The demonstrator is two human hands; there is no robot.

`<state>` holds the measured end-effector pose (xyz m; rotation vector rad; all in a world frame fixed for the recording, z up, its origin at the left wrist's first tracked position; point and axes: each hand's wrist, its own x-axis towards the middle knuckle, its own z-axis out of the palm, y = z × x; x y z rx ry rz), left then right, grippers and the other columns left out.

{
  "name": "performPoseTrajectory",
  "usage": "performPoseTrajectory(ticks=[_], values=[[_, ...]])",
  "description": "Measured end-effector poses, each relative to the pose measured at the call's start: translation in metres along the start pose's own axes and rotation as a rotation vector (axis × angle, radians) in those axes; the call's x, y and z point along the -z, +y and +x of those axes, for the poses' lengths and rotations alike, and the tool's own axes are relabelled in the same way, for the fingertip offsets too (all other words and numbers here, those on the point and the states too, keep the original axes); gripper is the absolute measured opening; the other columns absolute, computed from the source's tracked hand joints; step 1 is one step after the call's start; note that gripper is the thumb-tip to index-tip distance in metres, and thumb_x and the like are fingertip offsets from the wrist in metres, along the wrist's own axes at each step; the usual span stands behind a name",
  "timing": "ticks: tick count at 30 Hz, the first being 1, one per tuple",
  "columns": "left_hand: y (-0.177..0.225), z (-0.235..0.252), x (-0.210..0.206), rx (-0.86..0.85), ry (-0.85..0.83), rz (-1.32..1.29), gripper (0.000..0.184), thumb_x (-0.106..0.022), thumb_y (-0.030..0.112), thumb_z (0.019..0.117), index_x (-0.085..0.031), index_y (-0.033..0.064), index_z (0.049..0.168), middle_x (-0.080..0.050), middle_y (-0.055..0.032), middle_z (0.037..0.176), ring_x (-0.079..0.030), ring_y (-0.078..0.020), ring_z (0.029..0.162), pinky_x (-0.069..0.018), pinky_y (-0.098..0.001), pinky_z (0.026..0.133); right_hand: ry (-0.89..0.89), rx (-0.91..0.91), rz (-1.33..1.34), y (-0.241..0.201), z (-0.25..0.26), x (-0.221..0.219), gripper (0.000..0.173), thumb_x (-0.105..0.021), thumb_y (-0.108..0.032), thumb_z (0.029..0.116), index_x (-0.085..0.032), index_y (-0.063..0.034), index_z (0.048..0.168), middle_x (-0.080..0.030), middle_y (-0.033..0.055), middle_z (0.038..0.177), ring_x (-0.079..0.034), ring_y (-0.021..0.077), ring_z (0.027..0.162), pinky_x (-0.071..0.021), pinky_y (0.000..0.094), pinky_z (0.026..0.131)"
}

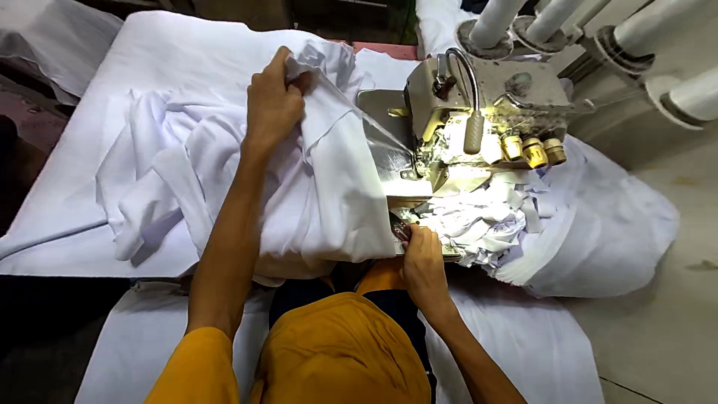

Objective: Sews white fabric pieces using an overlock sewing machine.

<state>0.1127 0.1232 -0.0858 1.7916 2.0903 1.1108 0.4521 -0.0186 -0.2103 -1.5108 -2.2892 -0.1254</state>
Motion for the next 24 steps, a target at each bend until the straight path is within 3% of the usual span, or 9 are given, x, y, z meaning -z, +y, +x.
performPoseTrajectory(ticks=[3,5,6,8,10,12,16,22,24], values=[[-0.039,-0.014,0.019,-0.096,0.064,-0.301,0.035,-0.058,0.019,0.1017,-0.057,-0.0025,0.13,-0.068,-0.0141,0.113,-0.068,-0.0141,0.101,-0.0556,-0.0349,0.092,-0.161,-0.074,0.154,0.003,0.0,0.029,0.031,-0.058,0.0,0.0941,-0.061,0.0104,0.123,-0.066,0.0251,0.106,-0.067,0.0407,0.099,-0.0555,0.0517,0.087],[-0.05,-0.023,0.027,-0.16,0.129,-0.528,0.031,-0.057,0.011,0.1015,-0.055,-0.0039,0.129,-0.067,-0.0055,0.109,-0.066,-0.0041,0.096,-0.056,-0.0262,0.088,-0.294,-0.147,0.37,0.009,0.0,0.06,0.029,-0.045,-0.01,0.105,-0.061,0.0059,0.124,-0.067,0.0179,0.106,-0.069,0.029,0.094,-0.0585,0.0449,0.082],[-0.052,-0.025,0.029,-0.181,0.154,-0.627,0.03,-0.056,0.01,0.1022,-0.053,-0.0021,0.13,-0.067,-0.001,0.108,-0.066,-0.0027,0.095,-0.0568,-0.0261,0.087,-0.335,-0.179,0.514,0.013,0.001,0.072,0.034,-0.037,-0.019,0.1093,-0.061,0.0013,0.123,-0.066,0.0105,0.098,-0.066,0.019,0.083,-0.0575,0.0365,0.074],[-0.054,-0.028,0.031,-0.225,0.193,-0.763,0.028,-0.053,0.009,0.1025,-0.051,0.0039,0.13,-0.066,0.0072,0.107,-0.065,-0.0007,0.095,-0.0576,-0.026,0.085,-0.407,-0.251,0.976,0.013,0.01,0.088,0.041,-0.031,-0.034,0.1124,-0.058,-0.0046,0.122,-0.053,-0.0041,0.08,-0.048,0.0039,0.062,-0.0438,0.0202,0.055],[-0.055,-0.028,0.029,-0.286,0.193,-0.83,0.028,-0.052,0.007,0.1019,-0.05,0.0069,0.13,-0.065,0.0109,0.109,-0.065,0.0004,0.098,-0.0573,-0.0257,0.087,-0.51,-0.344,1.482,0.0,0.029,0.096,0.038,-0.036,-0.037,0.1114,-0.057,-0.0072,0.12,-0.05,-0.0094,0.074,-0.043,-0.0009,0.055,-0.0385,0.0153,0.05],[-0.055,-0.03,0.028,-0.329,0.181,-0.86,0.027,-0.052,0.005,0.1014,-0.05,0.01,0.128,-0.064,0.013,0.11,-0.064,0.0008,0.101,-0.056,-0.0255,0.09,-0.567,-0.399,1.737,-0.019,0.056,0.094,0.035,-0.03,-0.029,0.1117,-0.057,-0.0075,0.117,-0.05,-0.0096,0.07,-0.042,-0.0022,0.052,-0.0377,0.0134,0.047],[-0.056,-0.032,0.029,-0.367,0.184,-0.869,0.028,-0.052,0.002,0.1,-0.051,0.0097,0.127,-0.064,0.0135,0.11,-0.063,0.0011,0.102,-0.0553,-0.0251,0.092,-0.54,-0.53,1.922,-0.053,0.104,0.082,0.045,-0.016,-0.025,0.1124,-0.056,-0.0061,0.109,-0.044,-0.0087,0.063,-0.036,-0.0019,0.047,-0.0329,0.0122,0.045],[-0.059,-0.033,0.028,-0.344,0.163,-0.903,0.032,-0.053,0.0,0.0975,-0.052,0.0119,0.127,-0.064,0.0167,0.108,-0.063,0.0032,0.098,-0.0546,-0.0225,0.088,-0.519,-0.616,2.107,-0.057,0.122,0.07,0.043,-0.017,-0.026,0.1126,-0.055,-0.0091,0.101,-0.043,-0.0075,0.062,-0.037,-0.0022,0.044,-0.0335,0.0109,0.042],[-0.061,-0.034,0.028,-0.327,0.135,-0.931,0.033,-0.051,0.0,0.0965,-0.052,0.0147,0.126,-0.065,0.0184,0.108,-0.063,0.0038,0.1,-0.0542,-0.0223,0.089,-0.539,-0.527,2.022,-0.047,0.108,0.071,0.037,-0.023,-0.025,0.112,-0.055,-0.0104,0.104,-0.045,-0.0083,0.065,-0.037,-0.0024,0.046,-0.0332,0.0115,0.044]])
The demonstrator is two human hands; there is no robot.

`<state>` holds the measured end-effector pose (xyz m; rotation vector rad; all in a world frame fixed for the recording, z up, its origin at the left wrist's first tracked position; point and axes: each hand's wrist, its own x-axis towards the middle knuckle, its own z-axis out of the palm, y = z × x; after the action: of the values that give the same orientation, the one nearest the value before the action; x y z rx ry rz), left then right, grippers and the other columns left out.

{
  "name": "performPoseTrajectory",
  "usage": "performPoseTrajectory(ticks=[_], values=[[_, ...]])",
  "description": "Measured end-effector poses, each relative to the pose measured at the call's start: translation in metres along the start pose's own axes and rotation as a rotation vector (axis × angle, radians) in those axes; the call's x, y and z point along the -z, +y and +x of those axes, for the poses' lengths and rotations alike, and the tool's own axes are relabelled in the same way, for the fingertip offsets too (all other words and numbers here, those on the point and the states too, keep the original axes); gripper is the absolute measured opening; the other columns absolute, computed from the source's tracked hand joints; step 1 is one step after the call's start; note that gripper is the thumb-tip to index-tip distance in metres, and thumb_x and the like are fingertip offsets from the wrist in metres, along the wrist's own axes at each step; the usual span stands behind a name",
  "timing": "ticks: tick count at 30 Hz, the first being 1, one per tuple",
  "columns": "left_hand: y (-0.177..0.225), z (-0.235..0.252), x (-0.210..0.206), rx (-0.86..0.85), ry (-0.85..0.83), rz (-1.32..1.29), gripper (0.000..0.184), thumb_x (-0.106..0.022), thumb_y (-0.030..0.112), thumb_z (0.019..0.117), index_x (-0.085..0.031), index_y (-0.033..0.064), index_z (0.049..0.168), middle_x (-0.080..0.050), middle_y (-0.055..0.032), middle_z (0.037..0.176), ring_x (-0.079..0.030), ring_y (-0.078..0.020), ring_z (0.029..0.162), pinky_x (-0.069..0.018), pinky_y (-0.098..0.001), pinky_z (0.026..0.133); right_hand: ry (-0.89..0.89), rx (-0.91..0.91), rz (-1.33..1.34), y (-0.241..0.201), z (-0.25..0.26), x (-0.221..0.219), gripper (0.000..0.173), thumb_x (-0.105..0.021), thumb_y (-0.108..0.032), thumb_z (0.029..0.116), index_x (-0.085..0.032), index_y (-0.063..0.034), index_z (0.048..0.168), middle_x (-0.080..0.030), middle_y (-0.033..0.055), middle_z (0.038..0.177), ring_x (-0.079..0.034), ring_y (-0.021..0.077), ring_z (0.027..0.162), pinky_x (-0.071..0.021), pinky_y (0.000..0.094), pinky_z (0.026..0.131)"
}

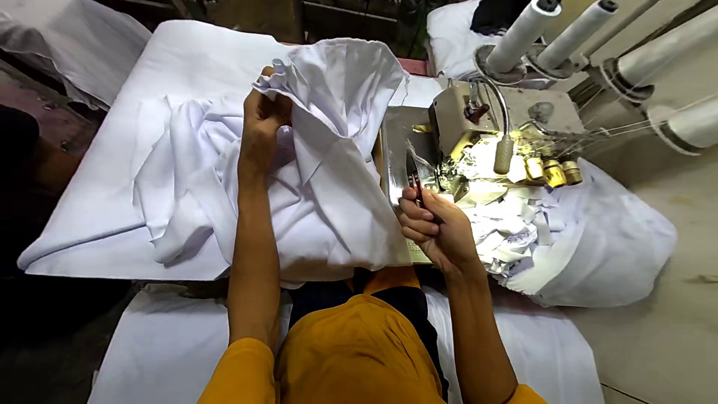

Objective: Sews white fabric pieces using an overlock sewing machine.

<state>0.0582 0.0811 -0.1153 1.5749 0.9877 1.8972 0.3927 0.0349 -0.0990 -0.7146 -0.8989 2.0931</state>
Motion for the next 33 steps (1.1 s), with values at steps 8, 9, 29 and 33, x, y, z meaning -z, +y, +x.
performPoseTrajectory(ticks=[8,9,29,33], values=[[0.04,-0.023,-0.024,0.119,-0.074,-0.3,0.023,-0.044,0.028,0.1042,-0.064,0.0335,0.114,-0.069,0.0202,0.115,-0.062,0.004,0.112,-0.0522,-0.0226,0.098,0.191,0.123,-1.347,0.022,-0.087,0.064,0.037,-0.04,-0.033,0.1073,-0.065,-0.007,0.12,-0.065,0.0033,0.099,-0.06,0.0084,0.078,-0.0519,0.0281,0.07],[0.046,-0.025,-0.032,0.139,-0.254,-0.341,0.019,-0.05,0.035,0.1026,-0.068,0.0301,0.105,-0.07,0.0148,0.112,-0.063,-0.0005,0.11,-0.0527,-0.0249,0.096,0.259,0.133,-1.452,0.027,-0.087,0.069,0.038,-0.041,-0.031,0.1068,-0.064,-0.0047,0.121,-0.066,0.0086,0.102,-0.063,0.0161,0.085,-0.0542,0.0369,0.075],[0.139,-0.088,-0.11,0.044,-0.304,1.105,0.026,-0.047,0.025,0.1086,-0.066,0.0077,0.112,-0.067,-0.013,0.098,-0.063,-0.0337,0.1,-0.042,-0.0579,0.088,0.433,0.373,-0.977,0.042,-0.035,0.036,0.018,-0.072,-0.025,0.0961,-0.074,-0.0091,0.104,-0.071,-0.0002,0.082,-0.063,0.0067,0.067,-0.0533,0.0264,0.063],[0.18,-0.084,-0.113,0.162,-0.213,0.703,0.026,-0.036,0.028,0.1125,-0.054,0.0109,0.108,-0.052,0.0008,0.069,-0.051,-0.0065,0.053,-0.0404,-0.022,0.045,0.191,0.415,-0.564,0.037,-0.038,0.028,0.011,-0.066,-0.016,0.0988,-0.073,-0.0071,0.1,-0.067,0.0005,0.078,-0.06,0.0065,0.066,-0.0536,0.0236,0.064]])
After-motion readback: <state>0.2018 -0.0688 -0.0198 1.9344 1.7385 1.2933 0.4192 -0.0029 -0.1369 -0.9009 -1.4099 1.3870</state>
